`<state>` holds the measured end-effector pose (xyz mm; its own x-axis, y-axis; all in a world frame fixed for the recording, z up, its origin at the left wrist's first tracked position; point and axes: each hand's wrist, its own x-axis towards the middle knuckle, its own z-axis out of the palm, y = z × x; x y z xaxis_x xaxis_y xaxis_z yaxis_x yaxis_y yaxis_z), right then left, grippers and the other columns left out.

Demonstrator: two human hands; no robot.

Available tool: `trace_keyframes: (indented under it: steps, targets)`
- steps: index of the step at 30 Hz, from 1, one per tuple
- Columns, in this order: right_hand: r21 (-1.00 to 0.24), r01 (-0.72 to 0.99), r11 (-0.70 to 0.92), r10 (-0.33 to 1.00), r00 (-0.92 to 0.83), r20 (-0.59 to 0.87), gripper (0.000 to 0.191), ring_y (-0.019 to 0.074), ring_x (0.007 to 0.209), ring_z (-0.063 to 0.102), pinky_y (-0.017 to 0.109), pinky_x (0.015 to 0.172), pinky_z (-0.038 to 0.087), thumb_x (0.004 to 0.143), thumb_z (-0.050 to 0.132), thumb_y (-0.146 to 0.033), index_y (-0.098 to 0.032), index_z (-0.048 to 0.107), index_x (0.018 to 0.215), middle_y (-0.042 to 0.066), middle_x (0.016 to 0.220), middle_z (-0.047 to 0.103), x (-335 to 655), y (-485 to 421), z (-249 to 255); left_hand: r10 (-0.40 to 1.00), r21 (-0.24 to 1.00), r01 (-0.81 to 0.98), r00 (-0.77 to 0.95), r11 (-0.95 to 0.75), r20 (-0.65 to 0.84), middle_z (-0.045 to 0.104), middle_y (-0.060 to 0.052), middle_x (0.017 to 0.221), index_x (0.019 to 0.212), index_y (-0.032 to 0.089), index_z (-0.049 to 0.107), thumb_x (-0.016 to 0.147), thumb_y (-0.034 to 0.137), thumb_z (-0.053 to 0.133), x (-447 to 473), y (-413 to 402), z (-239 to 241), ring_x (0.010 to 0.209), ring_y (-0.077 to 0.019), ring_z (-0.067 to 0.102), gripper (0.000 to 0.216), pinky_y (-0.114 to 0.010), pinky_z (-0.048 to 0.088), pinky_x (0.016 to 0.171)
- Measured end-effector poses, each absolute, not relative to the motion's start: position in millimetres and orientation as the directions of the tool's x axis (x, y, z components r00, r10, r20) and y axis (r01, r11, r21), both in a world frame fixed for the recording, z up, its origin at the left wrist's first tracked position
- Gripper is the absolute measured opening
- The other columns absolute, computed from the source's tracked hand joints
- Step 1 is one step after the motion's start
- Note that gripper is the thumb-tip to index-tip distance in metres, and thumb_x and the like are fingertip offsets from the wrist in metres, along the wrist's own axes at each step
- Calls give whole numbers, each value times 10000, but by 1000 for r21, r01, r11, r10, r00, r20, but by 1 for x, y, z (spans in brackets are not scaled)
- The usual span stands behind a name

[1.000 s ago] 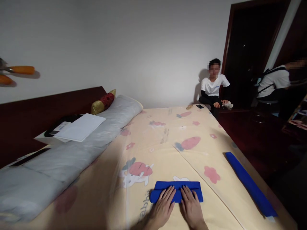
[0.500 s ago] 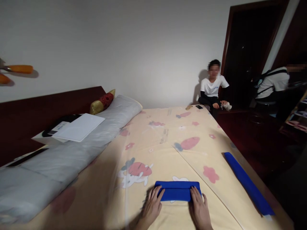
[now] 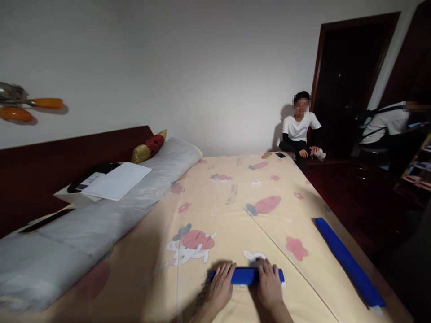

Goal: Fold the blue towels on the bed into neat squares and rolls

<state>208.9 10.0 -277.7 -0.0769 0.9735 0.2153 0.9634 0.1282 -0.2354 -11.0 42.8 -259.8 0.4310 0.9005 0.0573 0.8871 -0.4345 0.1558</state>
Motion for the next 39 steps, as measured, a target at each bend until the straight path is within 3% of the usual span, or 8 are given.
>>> trace_keyframes:
  steps: [3,10,16,20,23,28,32,39]
  targets:
    - [-261,932,251,958,-200,206,732,263,1368,376,469,1117,267,705,454,-115,-188,421,1432,68,1480,439,197,15,-284,871,180,853,485,-490,75,439,-27,1494,1448,227,387,782,144,445,-1,44,-270,1390,-222,348,673,-406,261,1165]
    - [-242,910,336,915,-254,314,680,246,1403,320,438,1132,261,820,431,-182,-202,315,1489,63,1521,368,200,14,-307,806,158,790,584,-592,100,300,6,1569,1519,240,216,766,154,475,0,44,-275,1439,-216,251,801,-434,189,1203]
    - [-243,900,363,907,-281,313,646,245,1395,338,427,1132,246,885,446,-285,-250,265,1505,46,1534,342,224,11,-305,782,70,780,612,-621,118,247,18,1585,1536,273,107,849,223,484,-17,43,-270,1438,-233,254,785,-448,233,1183]
    - [-242,938,250,927,-160,340,621,237,1380,367,431,1102,288,939,422,-402,-297,213,1514,31,1521,369,262,-3,-311,817,-17,831,551,-557,171,241,14,1584,1534,291,55,898,225,452,-42,40,-271,1437,-228,257,753,-456,236,1172]
    - [-236,951,198,939,-115,324,589,235,1387,357,437,1083,311,944,399,-375,-301,241,1506,27,1517,373,278,-9,-314,823,-35,839,540,-543,174,256,7,1578,1533,287,63,896,209,452,-52,42,-272,1430,-221,276,751,-444,231,1170]
    - [-266,946,183,976,-141,168,604,270,1384,360,503,1089,285,870,426,-292,-308,348,1468,26,1502,390,282,-3,-310,815,-61,824,566,-564,125,300,0,1559,1534,266,78,840,158,481,-61,48,-273,1403,-222,332,810,-424,280,1138]
    - [-310,938,153,982,-110,152,586,255,1384,361,469,1080,297,884,381,-283,-310,351,1469,27,1501,399,283,-2,-309,838,-86,853,521,-514,160,292,-6,1563,1531,289,100,843,105,442,-68,47,-278,1416,-233,304,790,-470,258,1131]
    - [-340,918,202,977,-168,128,569,278,1288,477,481,1069,290,789,468,-227,-261,512,1356,87,1363,569,282,5,-281,856,42,855,517,-517,8,395,-21,1521,1492,302,289,847,160,506,-69,59,-255,1383,-220,364,696,-421,288,1102]
